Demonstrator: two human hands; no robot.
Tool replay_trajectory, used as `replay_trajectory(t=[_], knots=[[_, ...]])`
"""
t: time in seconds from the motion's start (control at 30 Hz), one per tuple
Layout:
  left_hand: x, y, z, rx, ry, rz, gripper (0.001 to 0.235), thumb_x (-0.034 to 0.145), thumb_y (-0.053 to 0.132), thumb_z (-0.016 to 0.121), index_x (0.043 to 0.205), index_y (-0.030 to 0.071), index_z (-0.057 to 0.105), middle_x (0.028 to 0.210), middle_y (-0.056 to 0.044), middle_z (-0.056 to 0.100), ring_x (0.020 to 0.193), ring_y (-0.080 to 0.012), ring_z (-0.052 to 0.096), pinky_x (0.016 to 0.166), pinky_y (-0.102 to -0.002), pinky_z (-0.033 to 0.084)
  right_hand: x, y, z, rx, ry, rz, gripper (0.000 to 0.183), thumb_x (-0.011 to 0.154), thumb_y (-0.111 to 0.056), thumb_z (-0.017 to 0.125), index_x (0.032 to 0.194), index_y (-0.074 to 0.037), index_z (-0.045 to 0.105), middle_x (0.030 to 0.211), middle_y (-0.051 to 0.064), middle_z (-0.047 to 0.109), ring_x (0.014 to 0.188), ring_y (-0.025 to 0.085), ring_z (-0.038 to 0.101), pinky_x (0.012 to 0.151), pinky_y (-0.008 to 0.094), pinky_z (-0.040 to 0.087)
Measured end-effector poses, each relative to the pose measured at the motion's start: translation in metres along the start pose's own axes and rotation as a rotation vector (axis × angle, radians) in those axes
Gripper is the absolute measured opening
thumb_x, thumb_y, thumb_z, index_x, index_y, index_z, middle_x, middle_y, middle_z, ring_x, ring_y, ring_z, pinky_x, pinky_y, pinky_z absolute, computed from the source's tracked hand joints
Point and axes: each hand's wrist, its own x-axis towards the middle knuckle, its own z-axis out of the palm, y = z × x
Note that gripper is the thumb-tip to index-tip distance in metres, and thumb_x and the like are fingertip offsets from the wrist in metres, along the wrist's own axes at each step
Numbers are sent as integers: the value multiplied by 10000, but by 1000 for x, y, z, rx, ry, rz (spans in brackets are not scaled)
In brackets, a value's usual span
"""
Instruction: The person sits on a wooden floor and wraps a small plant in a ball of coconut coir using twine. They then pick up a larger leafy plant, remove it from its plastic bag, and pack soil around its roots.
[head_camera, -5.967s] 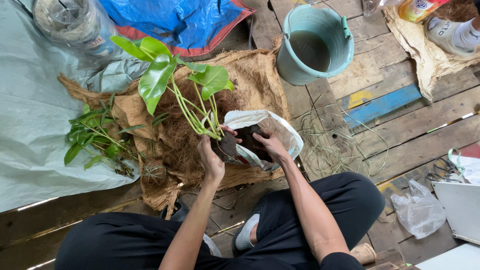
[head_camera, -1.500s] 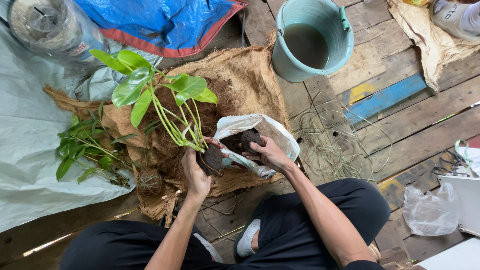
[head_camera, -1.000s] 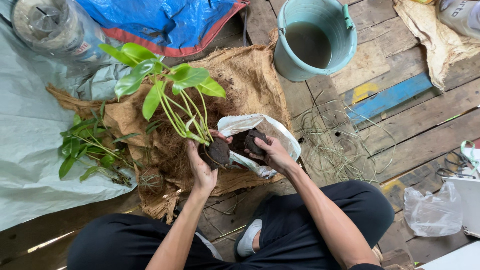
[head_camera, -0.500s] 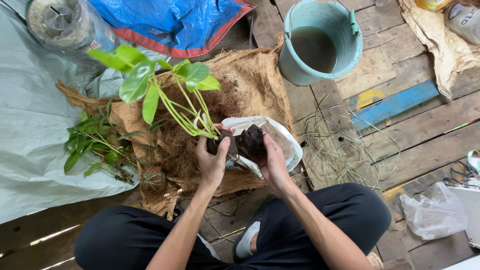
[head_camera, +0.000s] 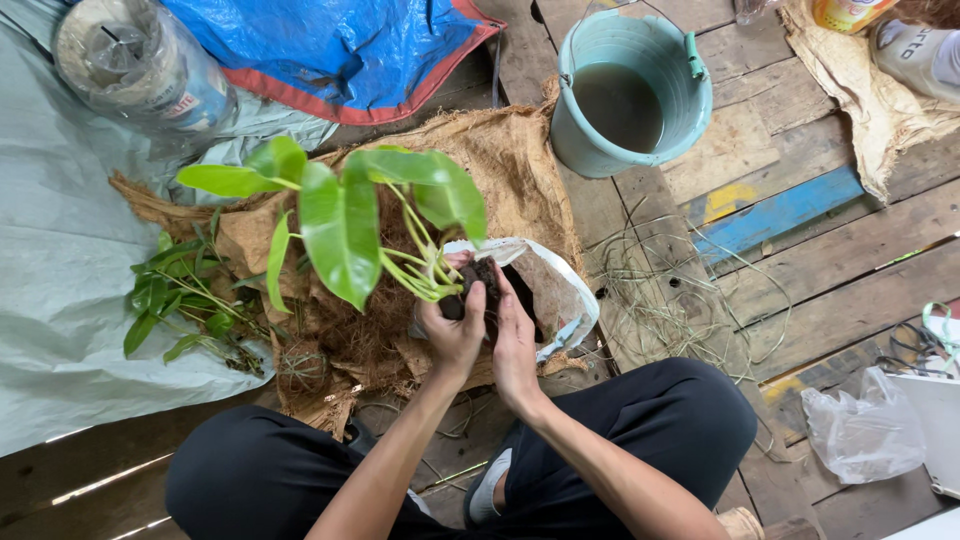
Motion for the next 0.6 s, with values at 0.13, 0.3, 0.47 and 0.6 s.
replay_trajectory(t=[0.13, 0.3, 0.47, 0.6], knots=[[-2, -8, 11, -8, -14, 136, 370, 934, 182, 698, 1216, -33, 592, 1140, -162, 665, 1004, -224, 687, 860, -362, 621, 0, -3, -6, -39, -8, -41, 662, 1104, -468, 236, 1581, -30, 370, 1562, 178, 493, 1455, 278, 452, 1226, 393, 315], [-1, -13, 17, -58, -49, 57, 317, 961, 180, 694, 1190, -22, 610, 1136, -138, 683, 1006, -206, 694, 875, -339, 621, -2, -13, -22, -173, -119, -70, 709, 1085, -515, 199, 1630, -63, 241, 1681, 172, 302, 1556, 299, 282, 1259, 413, 212], [0, -11, 17, -162, 27, -187, 291, 950, 199, 713, 1144, 6, 615, 1003, -63, 666, 840, -126, 655, 734, -276, 573, 10, -9, -31, 203, -205, 121, 710, 1060, -509, 294, 1634, -105, 188, 1677, 146, 295, 1536, 283, 308, 1250, 410, 261], [9, -13, 15, -205, 85, -204, 277, 956, 203, 702, 1156, 35, 607, 963, -23, 662, 788, -78, 627, 684, -230, 534, 22, 16, -41, 493, -125, 260, 666, 1053, -485, 359, 1587, -92, 299, 1628, 133, 382, 1484, 265, 413, 1198, 422, 371]])
